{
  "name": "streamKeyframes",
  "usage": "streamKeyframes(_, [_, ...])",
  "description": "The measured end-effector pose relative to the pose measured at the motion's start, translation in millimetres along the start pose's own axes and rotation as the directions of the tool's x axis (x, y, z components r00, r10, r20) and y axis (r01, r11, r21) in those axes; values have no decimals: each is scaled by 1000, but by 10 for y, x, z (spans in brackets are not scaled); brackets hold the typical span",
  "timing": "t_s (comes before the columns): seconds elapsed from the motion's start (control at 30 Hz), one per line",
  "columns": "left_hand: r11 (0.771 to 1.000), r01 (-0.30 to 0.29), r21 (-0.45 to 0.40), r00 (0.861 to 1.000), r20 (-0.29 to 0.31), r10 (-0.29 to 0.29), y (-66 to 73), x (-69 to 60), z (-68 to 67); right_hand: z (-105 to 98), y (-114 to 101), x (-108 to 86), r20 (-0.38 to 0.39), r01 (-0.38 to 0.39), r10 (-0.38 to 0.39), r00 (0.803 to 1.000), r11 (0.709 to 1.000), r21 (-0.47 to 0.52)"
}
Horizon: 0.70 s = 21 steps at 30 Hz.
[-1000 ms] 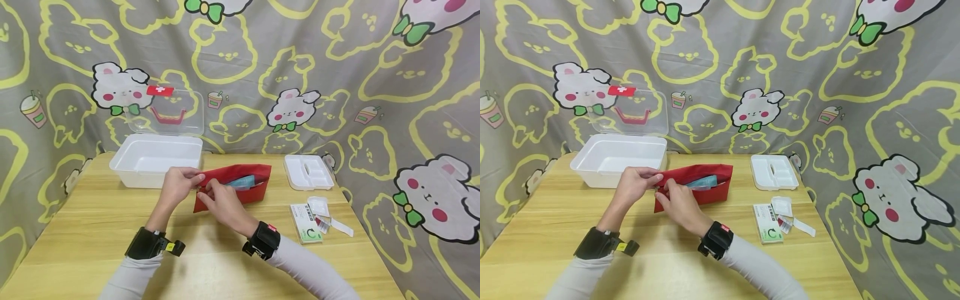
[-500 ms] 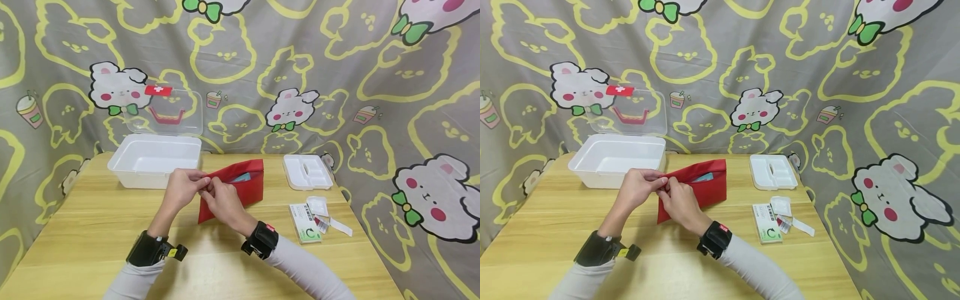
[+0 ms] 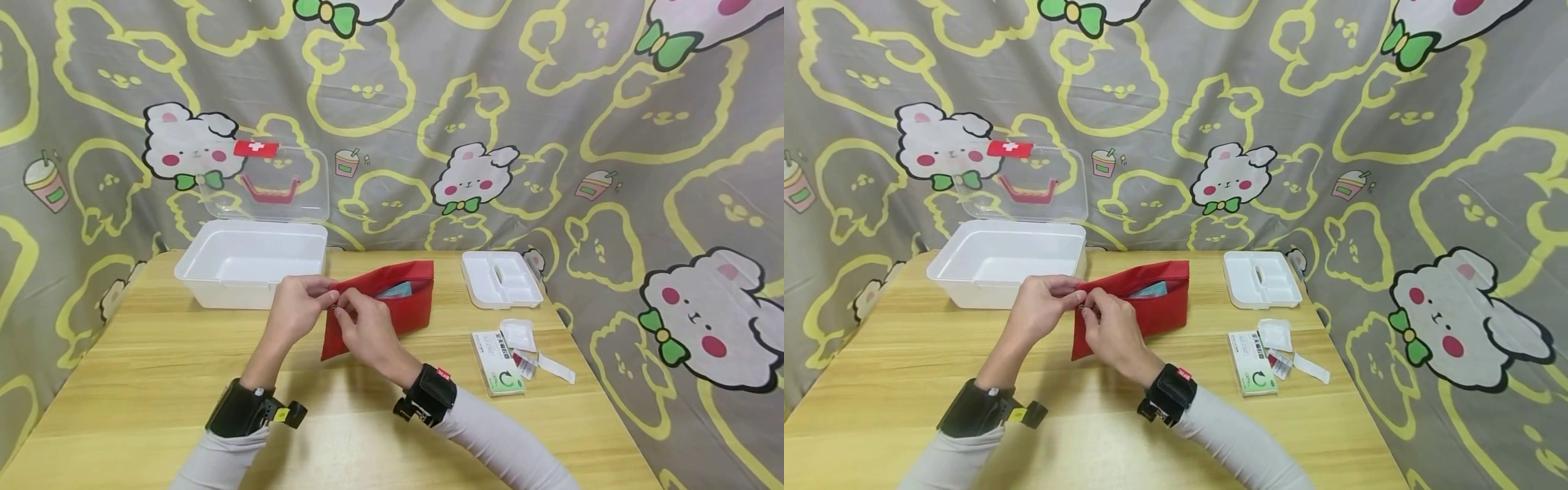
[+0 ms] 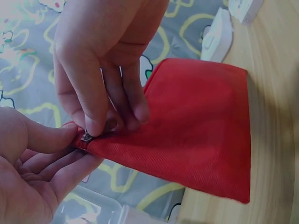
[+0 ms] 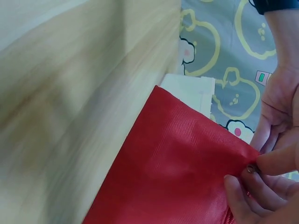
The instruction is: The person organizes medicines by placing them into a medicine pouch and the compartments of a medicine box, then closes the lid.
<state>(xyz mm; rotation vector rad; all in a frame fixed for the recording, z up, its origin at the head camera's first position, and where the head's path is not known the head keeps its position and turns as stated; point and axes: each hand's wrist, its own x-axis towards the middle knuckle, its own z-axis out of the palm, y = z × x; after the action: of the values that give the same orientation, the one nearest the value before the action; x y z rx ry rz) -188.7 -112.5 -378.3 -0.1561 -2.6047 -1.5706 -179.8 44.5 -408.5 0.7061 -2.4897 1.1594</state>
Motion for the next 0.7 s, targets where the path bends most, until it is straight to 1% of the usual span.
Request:
streamKeyframes(0.1, [1000, -18, 19, 1000, -17, 19, -2, -8, 13, 12, 19, 4, -31, -1, 2, 1000, 1000, 27])
streamKeyframes(0.27, [998, -52, 44, 998, -36, 53, -12, -13, 24, 28, 69, 16, -66, 24, -21, 998, 999, 47])
streamKeyframes(0.47, [996, -60, 68, 997, -39, 63, -19, -13, 5, -6, 120, 55, -54, 29, -28, 998, 999, 28])
streamKeyframes(0.6, [995, -70, 77, 996, -46, 74, -13, -15, -7, -70, 172, 83, -39, 12, -12, 999, 1000, 9])
streamKeyframes(0.7, [992, -81, 91, 995, -57, 87, -23, -16, -28, -150, 269, 97, -41, -23, 23, 999, 1000, -18])
